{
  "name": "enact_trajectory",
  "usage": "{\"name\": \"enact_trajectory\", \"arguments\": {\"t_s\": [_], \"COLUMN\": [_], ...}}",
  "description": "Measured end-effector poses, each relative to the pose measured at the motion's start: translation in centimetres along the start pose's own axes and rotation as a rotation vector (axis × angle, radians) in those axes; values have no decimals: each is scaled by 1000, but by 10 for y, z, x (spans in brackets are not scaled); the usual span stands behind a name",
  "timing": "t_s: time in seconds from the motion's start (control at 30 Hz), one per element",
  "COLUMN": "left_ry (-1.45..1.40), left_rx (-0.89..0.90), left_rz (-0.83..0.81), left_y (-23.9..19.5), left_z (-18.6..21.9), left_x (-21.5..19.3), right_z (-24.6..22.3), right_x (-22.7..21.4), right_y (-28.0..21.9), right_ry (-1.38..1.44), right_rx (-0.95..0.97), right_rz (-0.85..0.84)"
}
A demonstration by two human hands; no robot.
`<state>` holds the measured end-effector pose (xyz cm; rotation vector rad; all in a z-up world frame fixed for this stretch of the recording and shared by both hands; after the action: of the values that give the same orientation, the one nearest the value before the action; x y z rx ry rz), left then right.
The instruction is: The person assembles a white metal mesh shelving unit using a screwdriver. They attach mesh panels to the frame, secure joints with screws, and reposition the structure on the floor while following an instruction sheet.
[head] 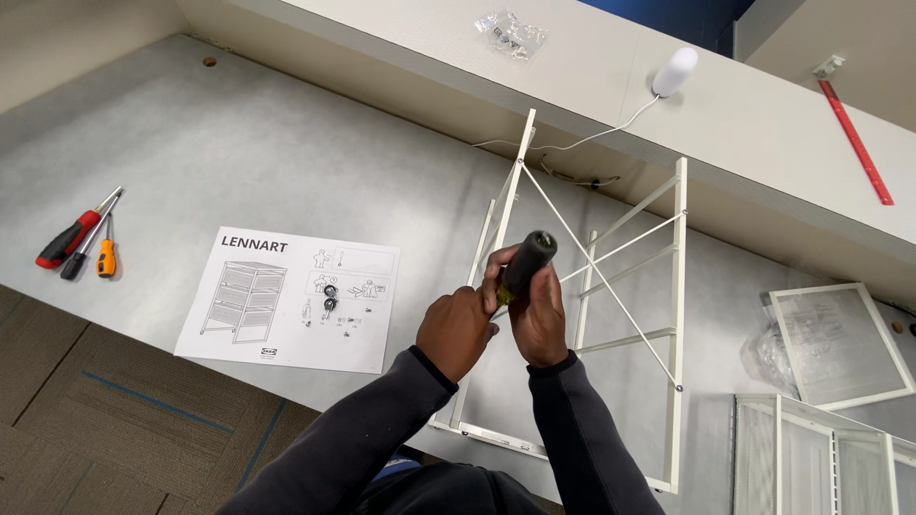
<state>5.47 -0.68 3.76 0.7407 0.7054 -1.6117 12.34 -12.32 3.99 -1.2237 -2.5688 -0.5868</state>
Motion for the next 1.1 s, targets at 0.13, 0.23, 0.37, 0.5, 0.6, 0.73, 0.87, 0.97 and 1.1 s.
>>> {"name": "enact_trajectory", "arguments": {"t_s": [0.13,0.23,0.37,0.5,0.6,0.73,0.87,0.97,1.1], "left_ry": [24,-26,-1,-19,-50,-73,-17,-84,-84], "left_rx": [26,1,44,73,42,48,62,39,43], "left_rz": [-4,11,8,6,5,-4,-25,-20,-29], "left_y": [0,2,0,2,4,3,4,2,4], "left_z": [-7,-14,-7,-14,-17,-15,-21,-19,-14], "left_x": [6,8,2,8,6,5,7,6,-1], "right_z": [3,13,-2,-8,19,7,-12,-8,-9], "right_x": [0,-6,1,6,-16,-10,10,8,7], "right_y": [-3,-3,-4,-7,-6,-11,-10,-10,-12], "right_ry": [9,10,-9,-11,-8,-22,-20,-27,-103], "right_rx": [-5,-48,-13,13,-19,-38,4,-27,-24], "right_rz": [-3,4,-6,-25,-12,7,-1,13,39]}}
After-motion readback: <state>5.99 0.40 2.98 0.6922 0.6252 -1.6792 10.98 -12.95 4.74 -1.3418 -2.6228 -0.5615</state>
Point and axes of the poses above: each hand's wrist, its own y-axis towards the middle knuckle, its own x-axis out of the palm, z = x × y, the point moved 3 cm from there along y, towards the middle knuckle, and after that the axes turned 8 degrees about x, right-handed, at the moved point
